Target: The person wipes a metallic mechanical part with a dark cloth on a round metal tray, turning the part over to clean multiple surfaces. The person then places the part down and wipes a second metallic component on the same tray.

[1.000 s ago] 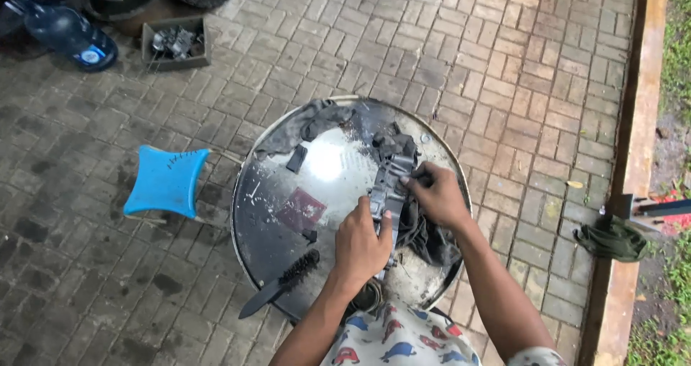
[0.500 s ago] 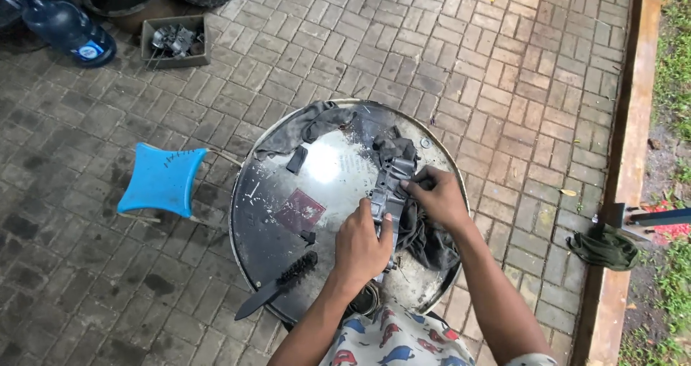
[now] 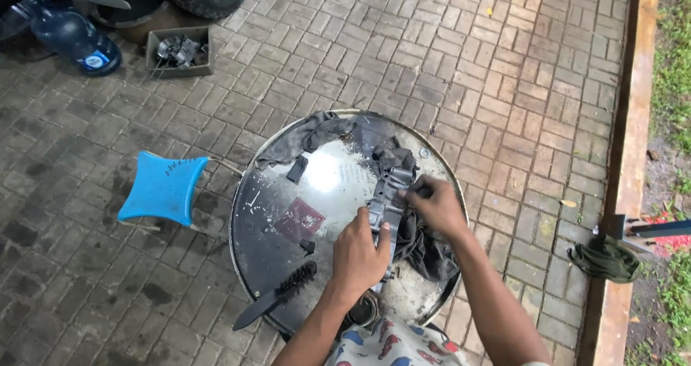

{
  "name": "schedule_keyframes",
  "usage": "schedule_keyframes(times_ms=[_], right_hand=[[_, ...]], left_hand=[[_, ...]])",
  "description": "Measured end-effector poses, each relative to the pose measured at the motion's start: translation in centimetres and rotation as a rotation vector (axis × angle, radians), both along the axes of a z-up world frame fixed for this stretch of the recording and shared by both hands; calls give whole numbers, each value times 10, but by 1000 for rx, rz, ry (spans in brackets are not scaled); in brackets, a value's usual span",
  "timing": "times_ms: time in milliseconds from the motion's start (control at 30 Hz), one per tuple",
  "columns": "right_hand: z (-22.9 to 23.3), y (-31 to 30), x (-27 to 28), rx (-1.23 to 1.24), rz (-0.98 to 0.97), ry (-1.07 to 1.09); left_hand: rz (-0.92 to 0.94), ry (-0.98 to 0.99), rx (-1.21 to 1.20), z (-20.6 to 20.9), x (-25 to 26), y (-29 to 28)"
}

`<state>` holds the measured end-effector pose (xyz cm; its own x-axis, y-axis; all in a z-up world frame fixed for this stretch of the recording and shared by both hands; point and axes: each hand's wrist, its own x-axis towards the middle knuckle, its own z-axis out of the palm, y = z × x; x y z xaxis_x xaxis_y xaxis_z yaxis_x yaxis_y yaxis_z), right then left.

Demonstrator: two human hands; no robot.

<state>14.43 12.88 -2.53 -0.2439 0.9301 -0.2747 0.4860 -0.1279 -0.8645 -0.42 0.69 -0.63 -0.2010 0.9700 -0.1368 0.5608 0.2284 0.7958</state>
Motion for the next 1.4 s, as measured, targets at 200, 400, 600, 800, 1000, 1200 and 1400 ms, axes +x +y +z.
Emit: schedule_keyframes(times_ms=[200,400,600,800,1000,1200,1400], right_hand=[[-9,7,6,14,26,-13],[11,2,0,-47,83,-43],[-19,4,7,105,93,-85],[6,-36,2,417,264,-72],[-17,-77,-5,653,43,-357],[-14,-100,-8,620,-44,-312],[-4,-110,0,536,-177,-210]], left_hand=[[-18,1,-18,-1,2,0],[20,5,-32,-7,0,0],[104,-46,52,-1,1,-13],[77,-121,30,-14,2,-30],[15,-110,-28,-34,-14,-40],[-64,-192,187,-42,-36,-44],[-175,-142,104,-31,-61,-31]])
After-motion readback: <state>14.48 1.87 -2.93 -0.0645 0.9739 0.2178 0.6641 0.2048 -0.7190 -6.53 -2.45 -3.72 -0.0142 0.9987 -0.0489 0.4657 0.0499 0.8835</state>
